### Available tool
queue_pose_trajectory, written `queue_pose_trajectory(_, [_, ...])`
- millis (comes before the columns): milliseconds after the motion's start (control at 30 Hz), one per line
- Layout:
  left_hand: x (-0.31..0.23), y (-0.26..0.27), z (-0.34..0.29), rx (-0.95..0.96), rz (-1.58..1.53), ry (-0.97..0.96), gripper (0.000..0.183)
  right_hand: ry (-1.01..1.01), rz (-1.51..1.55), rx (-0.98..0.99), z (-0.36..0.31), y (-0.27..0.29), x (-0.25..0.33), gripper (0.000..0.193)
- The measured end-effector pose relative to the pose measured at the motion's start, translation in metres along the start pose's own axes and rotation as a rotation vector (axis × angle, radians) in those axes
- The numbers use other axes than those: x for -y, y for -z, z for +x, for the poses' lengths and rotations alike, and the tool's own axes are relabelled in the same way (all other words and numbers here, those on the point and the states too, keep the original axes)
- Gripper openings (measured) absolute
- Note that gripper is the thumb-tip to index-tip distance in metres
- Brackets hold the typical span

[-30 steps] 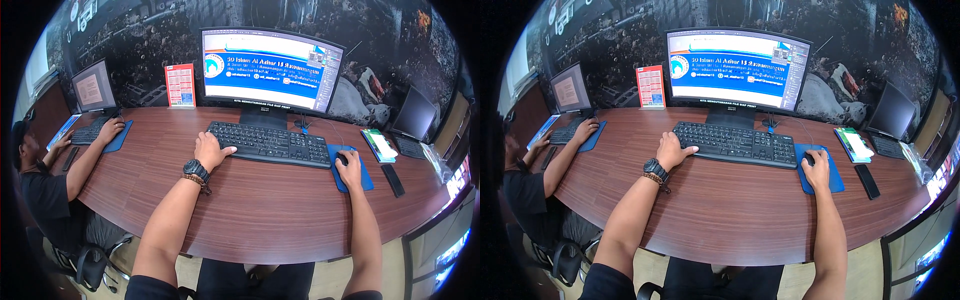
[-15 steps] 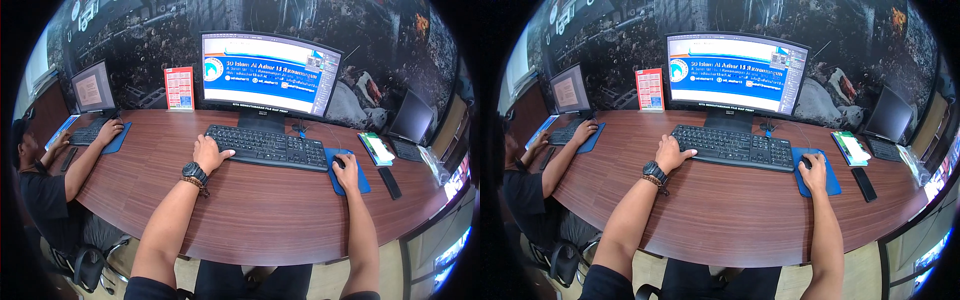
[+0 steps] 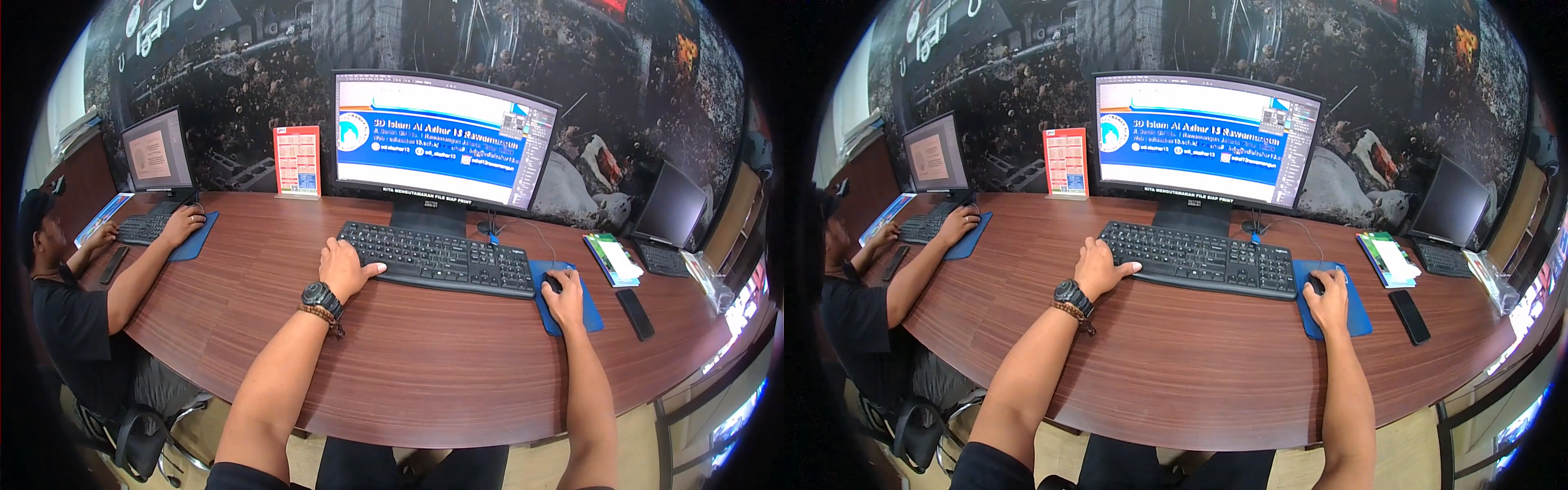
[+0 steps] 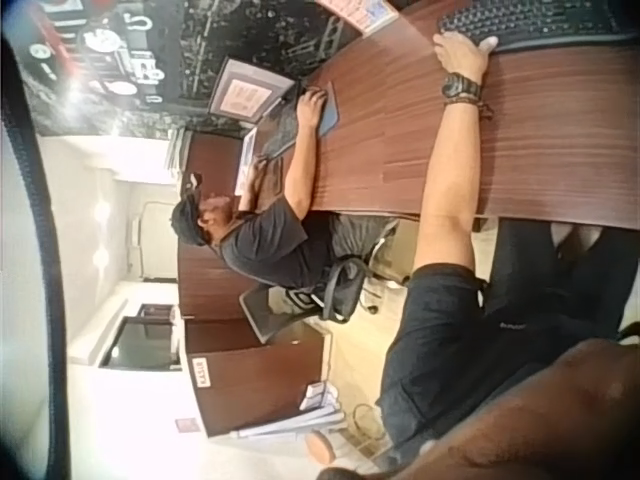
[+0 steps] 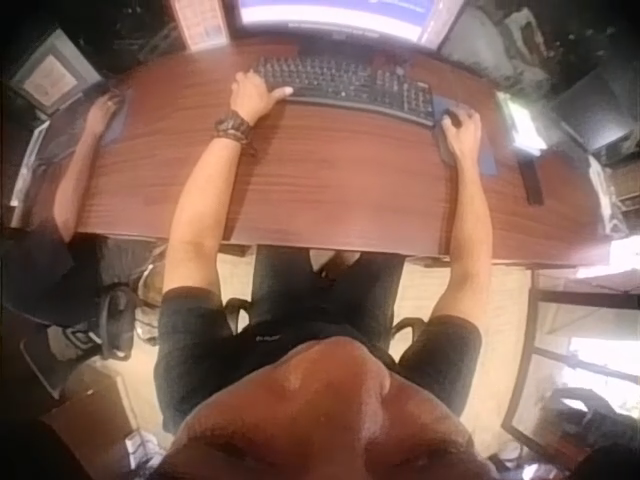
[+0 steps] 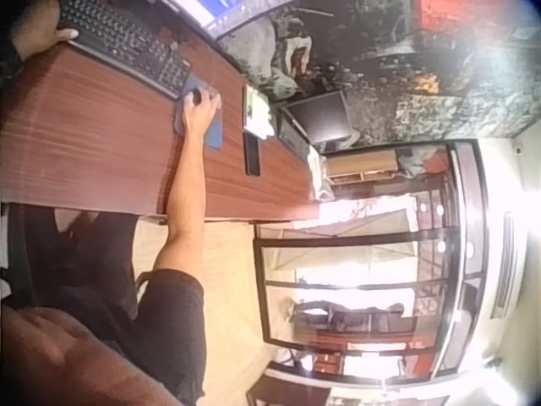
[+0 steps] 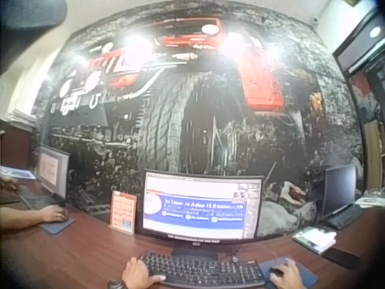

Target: Editing a graphic design file for an invitation or poster on a computer.

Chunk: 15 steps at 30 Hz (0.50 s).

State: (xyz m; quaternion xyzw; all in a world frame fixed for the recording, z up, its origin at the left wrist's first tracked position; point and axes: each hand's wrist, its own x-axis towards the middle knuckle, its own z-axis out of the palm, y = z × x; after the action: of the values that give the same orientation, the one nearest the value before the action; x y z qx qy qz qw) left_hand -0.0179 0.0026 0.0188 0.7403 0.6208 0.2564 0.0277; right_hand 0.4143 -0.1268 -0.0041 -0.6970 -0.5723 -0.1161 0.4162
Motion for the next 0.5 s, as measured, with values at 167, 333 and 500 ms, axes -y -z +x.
queue_pose_trajectory(167, [-0.0006, 0.0013, 0.0004, 0.002, 0.01, 0.001, 0.088, 0.005, 0.0, -0.005, 0.0034, 0.0014, 0.0005, 0.031])
queue_pose_trajectory(333, [-0.0033, 0.0042, 0.0028, 0.033, 0.016, -0.002, 0.089, -0.022, -0.002, 0.017, 0.0047, 0.0031, 0.0037, 0.032])
queue_pose_trajectory(500, [-0.0028, 0.0018, 0.0036, 0.037, 0.027, 0.007, 0.09, -0.04, -0.021, 0.033, 0.0054, 0.003, 0.0034, 0.034])
